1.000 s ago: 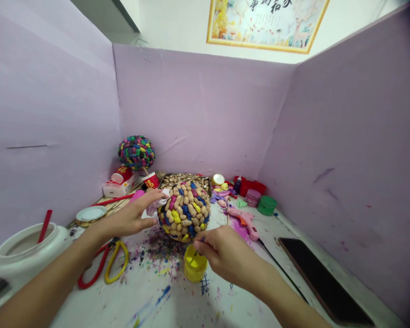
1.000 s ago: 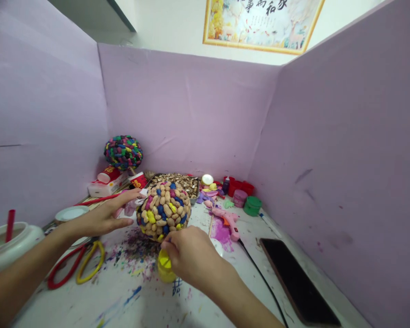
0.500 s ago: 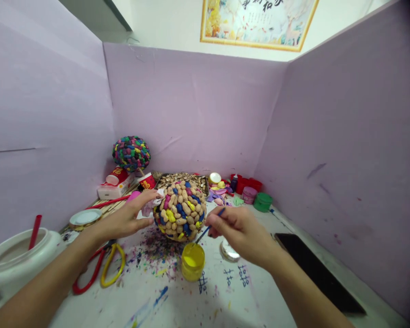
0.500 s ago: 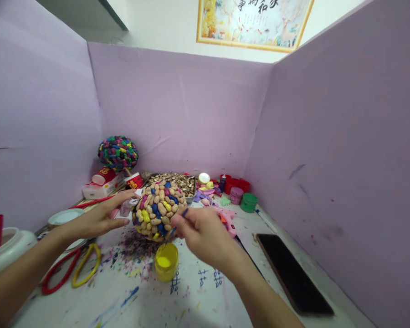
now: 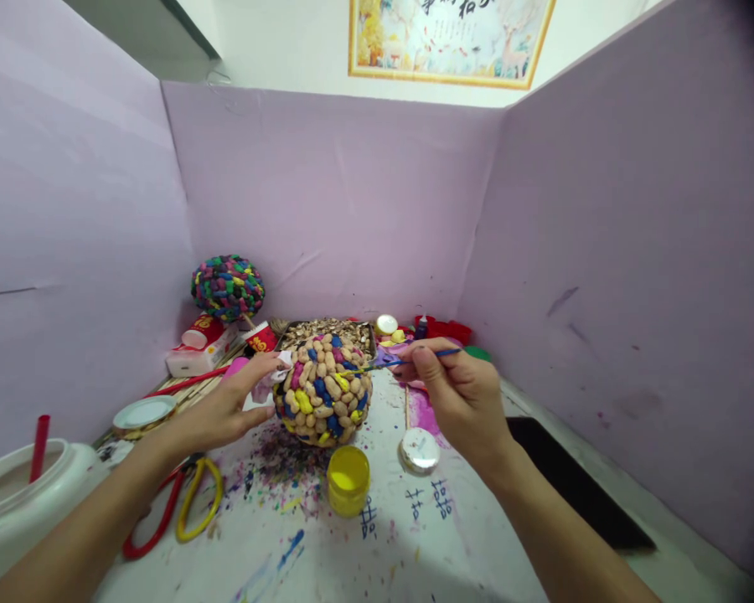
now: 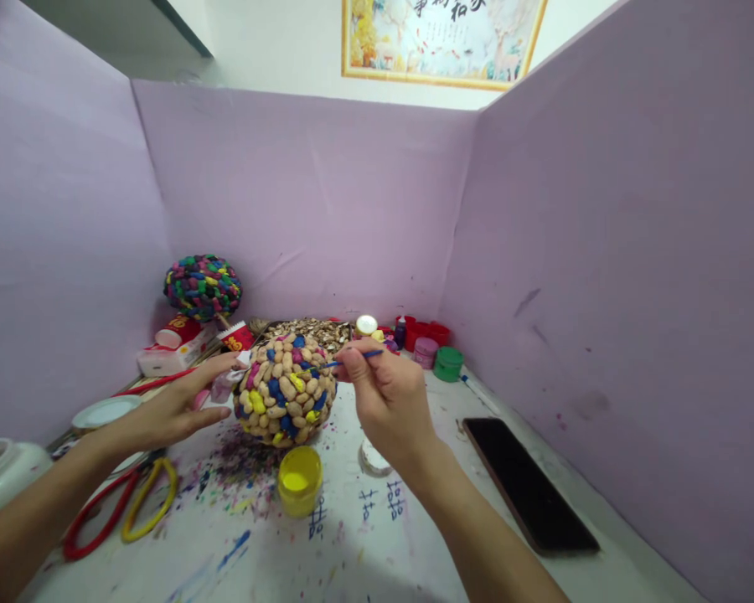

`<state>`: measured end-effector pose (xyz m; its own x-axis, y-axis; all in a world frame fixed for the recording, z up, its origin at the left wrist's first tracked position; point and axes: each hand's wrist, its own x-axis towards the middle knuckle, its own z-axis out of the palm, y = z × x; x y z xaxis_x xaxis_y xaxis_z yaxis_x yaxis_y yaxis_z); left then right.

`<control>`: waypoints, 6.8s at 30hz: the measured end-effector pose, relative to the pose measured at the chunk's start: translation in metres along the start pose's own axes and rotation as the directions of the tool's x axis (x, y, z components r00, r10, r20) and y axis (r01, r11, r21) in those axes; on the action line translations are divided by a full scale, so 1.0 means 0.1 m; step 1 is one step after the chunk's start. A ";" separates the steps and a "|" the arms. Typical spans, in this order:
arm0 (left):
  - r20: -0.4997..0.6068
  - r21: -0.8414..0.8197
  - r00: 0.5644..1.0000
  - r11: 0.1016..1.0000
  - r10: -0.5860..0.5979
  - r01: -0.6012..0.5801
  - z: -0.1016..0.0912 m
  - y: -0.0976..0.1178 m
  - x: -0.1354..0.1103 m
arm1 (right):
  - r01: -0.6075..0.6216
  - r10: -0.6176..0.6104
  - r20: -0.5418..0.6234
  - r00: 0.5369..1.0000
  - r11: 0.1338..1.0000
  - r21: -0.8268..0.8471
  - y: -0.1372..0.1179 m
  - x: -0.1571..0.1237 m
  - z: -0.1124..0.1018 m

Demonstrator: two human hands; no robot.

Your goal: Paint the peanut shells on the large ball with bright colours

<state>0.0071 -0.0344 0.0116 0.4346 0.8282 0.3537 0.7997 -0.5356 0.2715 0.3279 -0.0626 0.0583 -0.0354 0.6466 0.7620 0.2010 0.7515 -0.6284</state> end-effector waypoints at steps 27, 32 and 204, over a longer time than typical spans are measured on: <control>-0.015 0.029 1.000 1.000 0.013 -0.013 0.00 0.01 0.00 | 0.085 -0.073 0.081 0.994 0.986 -0.146 0.06 -0.07 0.11; -0.003 0.026 1.000 1.000 -0.006 0.006 -0.01 0.03 0.01 | 0.099 -0.088 0.084 0.993 0.986 -0.134 0.06 -0.07 0.12; -0.017 0.014 1.000 1.000 -0.013 0.013 0.02 0.01 0.01 | 0.201 -0.200 0.031 0.979 0.943 -0.266 0.10 -0.04 0.09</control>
<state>0.0089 -0.0341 0.0104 0.4171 0.8323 0.3652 0.8111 -0.5221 0.2635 0.3212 -0.0562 0.0473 -0.1050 0.4869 0.8671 0.4426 0.8037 -0.3977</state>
